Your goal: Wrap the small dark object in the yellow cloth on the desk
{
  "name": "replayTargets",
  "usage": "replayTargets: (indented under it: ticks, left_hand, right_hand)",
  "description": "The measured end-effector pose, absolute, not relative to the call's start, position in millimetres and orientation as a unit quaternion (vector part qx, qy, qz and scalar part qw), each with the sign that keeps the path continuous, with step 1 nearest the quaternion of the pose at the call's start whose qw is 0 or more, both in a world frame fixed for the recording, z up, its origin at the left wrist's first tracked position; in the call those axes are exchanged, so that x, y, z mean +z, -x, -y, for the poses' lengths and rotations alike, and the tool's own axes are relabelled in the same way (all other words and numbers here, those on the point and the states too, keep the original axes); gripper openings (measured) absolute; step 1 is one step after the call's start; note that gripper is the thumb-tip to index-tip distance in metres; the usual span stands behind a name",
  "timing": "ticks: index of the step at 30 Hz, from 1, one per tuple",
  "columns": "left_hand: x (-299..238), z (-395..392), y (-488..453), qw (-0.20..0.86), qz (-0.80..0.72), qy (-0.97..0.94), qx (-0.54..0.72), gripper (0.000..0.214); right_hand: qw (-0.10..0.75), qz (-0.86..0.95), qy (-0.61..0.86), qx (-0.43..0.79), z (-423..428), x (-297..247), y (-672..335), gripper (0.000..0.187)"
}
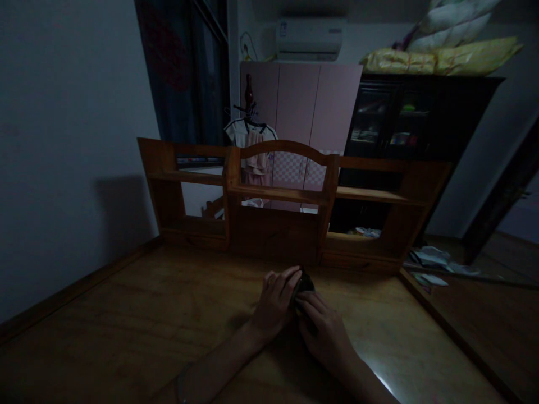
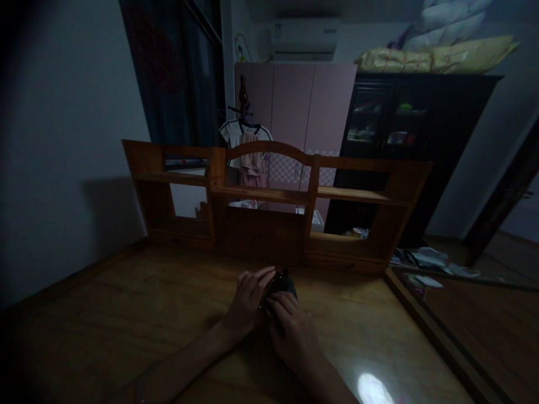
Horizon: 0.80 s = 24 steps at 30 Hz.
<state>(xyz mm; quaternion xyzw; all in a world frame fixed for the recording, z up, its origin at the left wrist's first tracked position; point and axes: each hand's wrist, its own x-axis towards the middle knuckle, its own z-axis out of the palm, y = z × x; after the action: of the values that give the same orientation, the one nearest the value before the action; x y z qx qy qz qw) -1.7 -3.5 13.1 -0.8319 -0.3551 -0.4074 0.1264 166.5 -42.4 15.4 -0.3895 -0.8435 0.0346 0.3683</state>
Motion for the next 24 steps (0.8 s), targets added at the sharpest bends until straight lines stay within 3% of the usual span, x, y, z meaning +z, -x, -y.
replayTargets:
  ticks: [24]
  left_hand:
    - [11.7, 3.5, 0.3, 0.123, 0.359, 0.831, -0.407, 0.055]
  right_hand:
    - [0.367, 0.841, 0.395, 0.026, 39.7, 12.2, -167.0, 0.047]
